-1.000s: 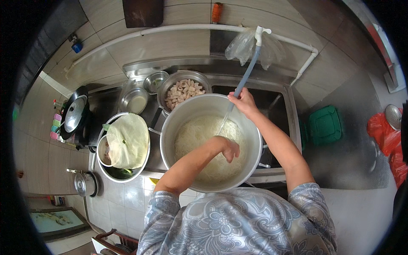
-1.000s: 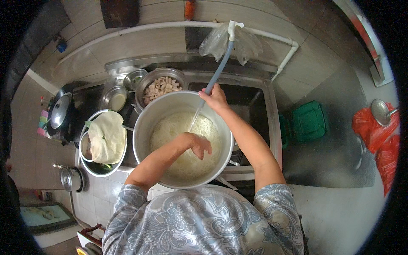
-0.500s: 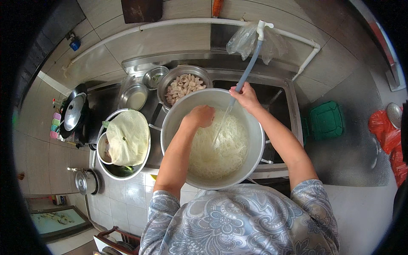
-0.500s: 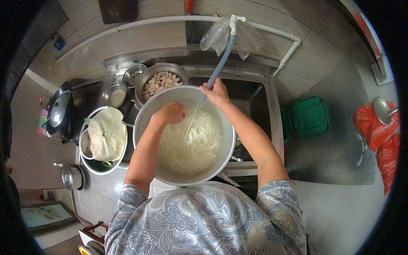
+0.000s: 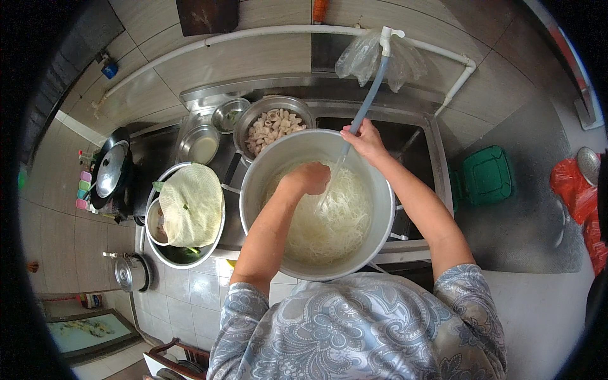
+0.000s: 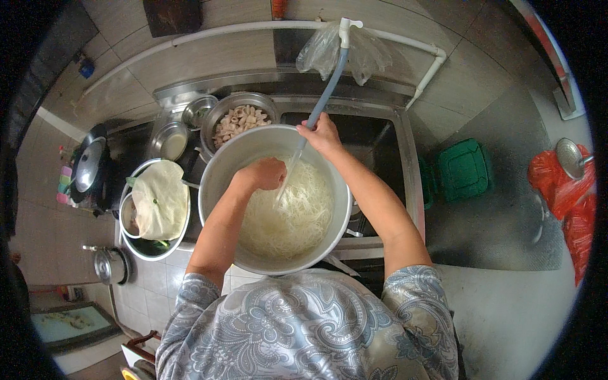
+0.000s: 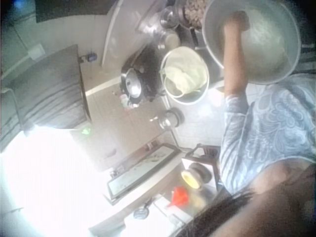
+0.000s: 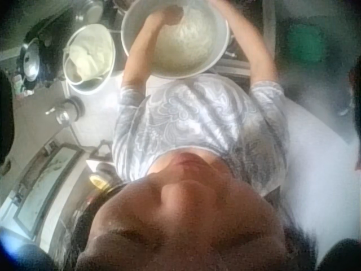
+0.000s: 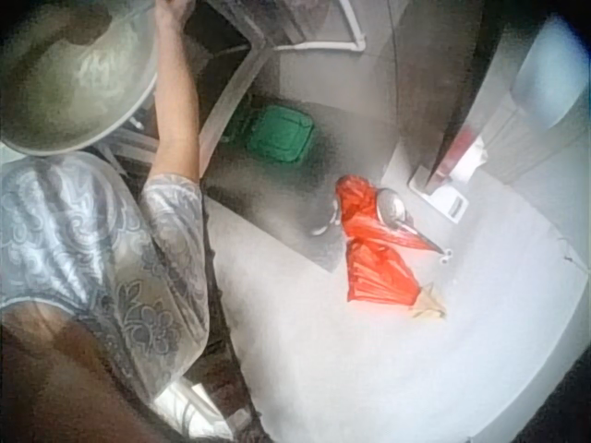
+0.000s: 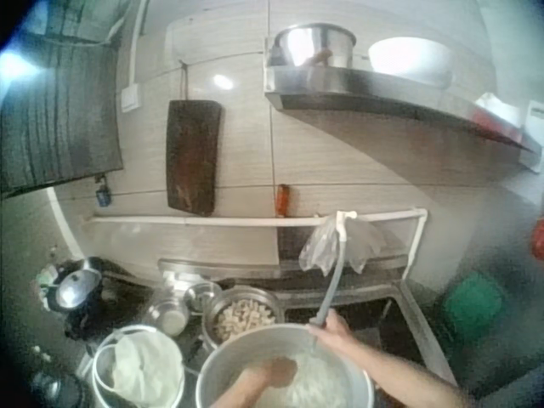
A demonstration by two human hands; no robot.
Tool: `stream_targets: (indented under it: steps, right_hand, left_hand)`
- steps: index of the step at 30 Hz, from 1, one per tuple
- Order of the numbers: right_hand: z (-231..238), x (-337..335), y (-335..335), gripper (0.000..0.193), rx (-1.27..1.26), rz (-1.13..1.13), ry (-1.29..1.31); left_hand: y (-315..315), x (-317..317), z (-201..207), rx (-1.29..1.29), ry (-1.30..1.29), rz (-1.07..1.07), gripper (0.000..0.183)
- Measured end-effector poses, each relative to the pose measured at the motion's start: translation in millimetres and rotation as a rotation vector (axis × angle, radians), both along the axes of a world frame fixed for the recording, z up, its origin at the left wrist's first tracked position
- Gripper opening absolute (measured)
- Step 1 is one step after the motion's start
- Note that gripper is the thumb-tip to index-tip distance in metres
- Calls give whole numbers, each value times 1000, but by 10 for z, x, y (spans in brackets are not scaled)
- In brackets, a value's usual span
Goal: The person washes white noodles in a large metal pot under running water at a kitchen sink, agitating them by hand. They then carry the pot to a stainless steel table and place it down, before returning to the sink to handle chopsticks and a small container.
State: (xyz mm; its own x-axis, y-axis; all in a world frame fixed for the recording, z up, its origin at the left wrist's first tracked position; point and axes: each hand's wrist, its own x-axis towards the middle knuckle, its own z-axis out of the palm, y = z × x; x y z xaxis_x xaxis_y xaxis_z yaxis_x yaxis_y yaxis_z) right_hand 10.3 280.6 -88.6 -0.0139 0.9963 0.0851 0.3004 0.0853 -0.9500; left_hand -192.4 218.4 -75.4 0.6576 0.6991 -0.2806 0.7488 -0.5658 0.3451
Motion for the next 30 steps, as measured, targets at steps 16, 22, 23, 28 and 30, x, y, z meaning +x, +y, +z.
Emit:
stream_targets:
  steps: [16, 22, 23, 28, 30]
  right_hand:
    - [132, -15, -55, 43, -82, 26, -38]
    - [150, -22, -56, 44, -95, 36, -17]
    - [144, -21, -55, 44, -100, 34, -14]
    - [109, -16, -40, 45, -80, 35, -18]
    - [102, -13, -38, 46, -69, 31, -29]
  left_hand:
    - [-20, 63, -13, 0, 45, -70, 15]
    - [-78, 129, 76, -62, 128, -31, 13]
    - [-90, 149, 65, -89, 92, -72, 13]
    - [-203, 317, -83, -162, -7, -347, 30]
    - [-323, 411, -137, -232, -18, -373, 43]
